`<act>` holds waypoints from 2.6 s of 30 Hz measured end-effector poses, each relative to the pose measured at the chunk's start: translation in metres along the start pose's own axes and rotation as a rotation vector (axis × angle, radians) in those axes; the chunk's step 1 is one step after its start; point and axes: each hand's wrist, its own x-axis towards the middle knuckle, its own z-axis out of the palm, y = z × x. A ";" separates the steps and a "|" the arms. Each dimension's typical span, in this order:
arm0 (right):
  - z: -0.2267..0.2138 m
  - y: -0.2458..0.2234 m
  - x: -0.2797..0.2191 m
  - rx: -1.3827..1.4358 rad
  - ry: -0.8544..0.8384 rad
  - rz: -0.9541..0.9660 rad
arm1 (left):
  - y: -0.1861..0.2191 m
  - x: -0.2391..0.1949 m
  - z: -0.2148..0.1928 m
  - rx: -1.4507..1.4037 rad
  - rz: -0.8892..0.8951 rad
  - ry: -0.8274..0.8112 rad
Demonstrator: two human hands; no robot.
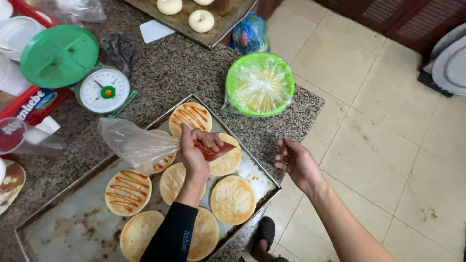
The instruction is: The person arranges round flatbreads on a baking tray, then uses a piping bag to apply red sauce in zigzag lines across each flatbread. The person handles corn and sliced meat in separate bowls but does not add them to the flatbreads in the clip.
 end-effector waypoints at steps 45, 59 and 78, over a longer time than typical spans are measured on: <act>0.056 0.026 -0.007 -0.007 0.011 0.043 | 0.056 -0.017 -0.050 0.079 0.010 -0.007; 0.060 0.037 -0.007 -0.032 -0.024 0.036 | 0.048 -0.030 -0.070 0.042 -0.039 -0.001; 0.083 0.054 -0.011 -0.044 -0.069 0.076 | 0.065 -0.064 -0.097 0.033 0.018 0.019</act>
